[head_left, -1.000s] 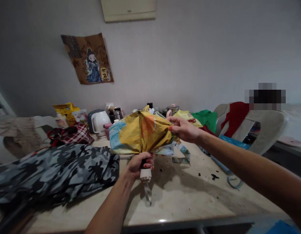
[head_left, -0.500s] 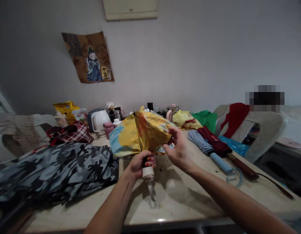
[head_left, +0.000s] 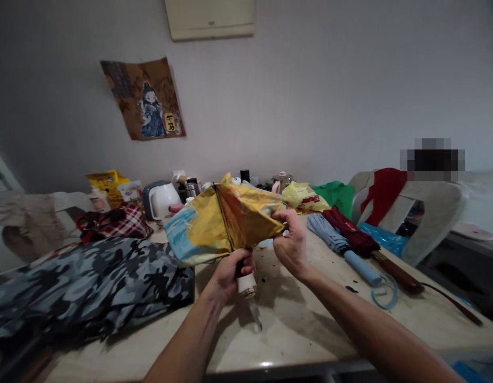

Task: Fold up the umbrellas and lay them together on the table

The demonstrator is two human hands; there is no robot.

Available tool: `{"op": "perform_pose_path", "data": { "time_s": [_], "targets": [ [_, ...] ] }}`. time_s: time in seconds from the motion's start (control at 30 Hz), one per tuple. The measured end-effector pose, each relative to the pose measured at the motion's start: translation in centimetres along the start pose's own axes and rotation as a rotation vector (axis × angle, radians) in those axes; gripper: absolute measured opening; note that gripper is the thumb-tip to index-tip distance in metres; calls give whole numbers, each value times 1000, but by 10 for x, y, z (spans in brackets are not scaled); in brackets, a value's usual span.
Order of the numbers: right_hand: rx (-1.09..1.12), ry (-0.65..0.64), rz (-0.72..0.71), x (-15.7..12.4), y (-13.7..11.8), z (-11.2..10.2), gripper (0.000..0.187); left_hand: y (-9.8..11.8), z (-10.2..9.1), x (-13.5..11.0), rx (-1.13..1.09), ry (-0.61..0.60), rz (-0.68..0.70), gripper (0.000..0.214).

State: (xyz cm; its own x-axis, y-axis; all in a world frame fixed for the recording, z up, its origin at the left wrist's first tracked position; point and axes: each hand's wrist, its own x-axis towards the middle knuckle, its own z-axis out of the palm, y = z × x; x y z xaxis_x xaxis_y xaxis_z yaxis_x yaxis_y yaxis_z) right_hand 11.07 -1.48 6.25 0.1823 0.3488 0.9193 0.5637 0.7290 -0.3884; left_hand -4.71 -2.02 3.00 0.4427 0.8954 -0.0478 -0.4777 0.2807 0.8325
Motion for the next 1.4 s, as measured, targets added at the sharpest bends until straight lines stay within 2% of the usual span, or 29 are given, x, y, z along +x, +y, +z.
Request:
{"op": "perform_pose_path", "data": {
  "time_s": [0.13,0.23,0.3,0.43,0.57,0.73,0.83,0.93,1.0,1.07,1.2,1.37,1.4],
  "targets": [
    [-237,-93,-158,0,7,-4,28,2,3,-2,-61,53,-14,19],
    [-247,-87,-219,-2,8,-7,21,4,3,-2,-142,78,6,15],
    [-187,-133,-222,-4,7,-10,21,4,3,-1,-180,81,26,17],
    [-127,-210,-118,-2,5,-12,19,6,3,-2,-191,75,3,18],
    [-70,-367,-145,7,6,-16,15,7,2,-3,-177,58,14,19],
    [-111,-245,-16,12,3,-27,15,6,1,-2,-150,34,8,21],
    [-120,-171,-49,8,-3,-30,15,4,3,-2,-139,33,-7,21],
    [-196,-71,-164,5,-8,-31,14,2,5,-2,-135,19,26,26],
    [-209,-93,-166,5,-10,-31,15,3,4,-2,-137,18,65,28],
    [-186,-123,-89,6,-13,-32,18,7,2,-2,-153,40,82,27],
    [-217,-70,-37,7,-16,-38,25,15,-3,-2,-267,77,72,26],
    [-193,-143,-37,7,-11,-42,4,17,-3,-3,-275,67,68,26],
    [-192,-135,-55,8,-9,-41,11,15,-2,-3,-258,53,59,26]
  ]
}}
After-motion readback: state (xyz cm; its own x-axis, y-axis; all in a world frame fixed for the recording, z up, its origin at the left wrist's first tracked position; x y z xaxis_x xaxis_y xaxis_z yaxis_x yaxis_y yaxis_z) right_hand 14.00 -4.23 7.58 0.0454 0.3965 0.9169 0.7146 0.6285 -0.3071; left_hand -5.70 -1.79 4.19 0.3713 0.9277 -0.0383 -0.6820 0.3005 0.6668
